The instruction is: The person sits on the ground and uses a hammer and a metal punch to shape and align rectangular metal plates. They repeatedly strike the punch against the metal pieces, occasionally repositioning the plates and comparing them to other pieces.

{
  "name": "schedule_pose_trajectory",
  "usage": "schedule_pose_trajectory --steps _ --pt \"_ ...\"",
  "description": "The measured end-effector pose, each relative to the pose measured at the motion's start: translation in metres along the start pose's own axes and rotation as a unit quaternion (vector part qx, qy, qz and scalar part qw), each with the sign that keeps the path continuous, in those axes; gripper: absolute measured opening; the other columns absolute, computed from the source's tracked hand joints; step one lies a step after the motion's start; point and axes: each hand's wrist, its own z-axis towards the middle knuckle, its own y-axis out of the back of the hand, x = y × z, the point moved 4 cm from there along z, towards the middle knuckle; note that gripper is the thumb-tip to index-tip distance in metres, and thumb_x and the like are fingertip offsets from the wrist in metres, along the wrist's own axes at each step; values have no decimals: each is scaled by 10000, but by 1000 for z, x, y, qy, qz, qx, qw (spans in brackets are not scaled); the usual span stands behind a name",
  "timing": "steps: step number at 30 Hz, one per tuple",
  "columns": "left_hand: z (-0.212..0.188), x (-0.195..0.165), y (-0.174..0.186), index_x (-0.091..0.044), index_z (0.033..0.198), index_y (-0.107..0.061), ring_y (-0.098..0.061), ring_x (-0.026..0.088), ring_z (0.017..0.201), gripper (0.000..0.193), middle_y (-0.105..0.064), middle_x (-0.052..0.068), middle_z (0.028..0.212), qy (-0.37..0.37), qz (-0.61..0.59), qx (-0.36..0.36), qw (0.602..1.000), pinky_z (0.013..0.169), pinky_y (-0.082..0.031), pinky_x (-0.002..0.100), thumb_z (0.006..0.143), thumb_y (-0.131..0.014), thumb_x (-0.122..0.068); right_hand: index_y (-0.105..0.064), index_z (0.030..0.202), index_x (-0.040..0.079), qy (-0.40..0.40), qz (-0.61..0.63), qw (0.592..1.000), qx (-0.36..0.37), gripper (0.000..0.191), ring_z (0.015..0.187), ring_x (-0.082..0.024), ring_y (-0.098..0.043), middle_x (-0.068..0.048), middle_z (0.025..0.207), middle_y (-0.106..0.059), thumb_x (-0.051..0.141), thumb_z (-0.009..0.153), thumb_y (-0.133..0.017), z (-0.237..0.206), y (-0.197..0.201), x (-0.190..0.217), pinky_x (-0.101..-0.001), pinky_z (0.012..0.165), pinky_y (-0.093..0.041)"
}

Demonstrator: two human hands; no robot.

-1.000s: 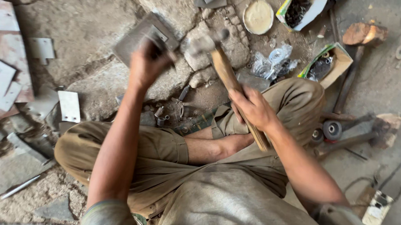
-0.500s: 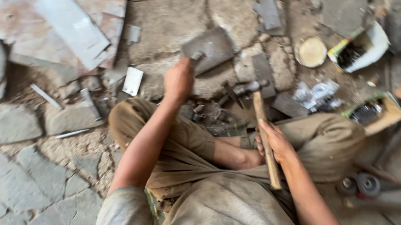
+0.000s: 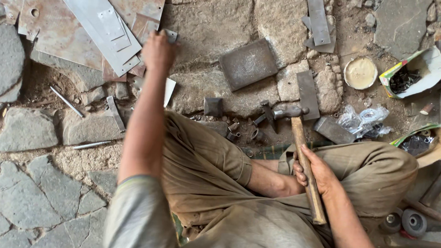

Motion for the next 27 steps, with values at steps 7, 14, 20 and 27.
schedule_pose_trajectory --steps 7,14,20,27 --pt "-8 -12 -22 -29 959 -750 -706 317 894 152 -715 183 1017 -18 37 23 999 751 -594 430 921 -642 -128 -586 1007 75 22 7 1000 14 443 388 -128 -472 -41 616 -518 509 1025 -501 3 3 1 -252 314 -374" --pt "-20 98 35 -11 1200 -616 -695 214 667 505 -730 126 833 186 -143 -65 970 557 -596 439 877 -758 -373 -588 1012 86 16 24 999 43 440 380 -143 -475 -44 619 -523 517 1021 -497 7 9 -1 -257 317 -381" --pt "-92 44 -14 -75 1250 -627 -715 317 871 631 -689 196 1031 44 -13 294 955 681 -636 432 811 -830 -481 -598 1020 101 8 35 997 74 446 379 -141 -475 -36 627 -531 535 1026 -496 15 11 -2 -268 322 -383" --pt "-79 29 10 15 1107 -709 -749 313 918 140 -756 174 999 -32 108 191 975 778 -609 453 1096 -641 -108 -597 1032 133 -6 63 990 125 430 413 -150 -524 -32 662 -558 550 1015 -492 22 15 -7 -284 356 -417"
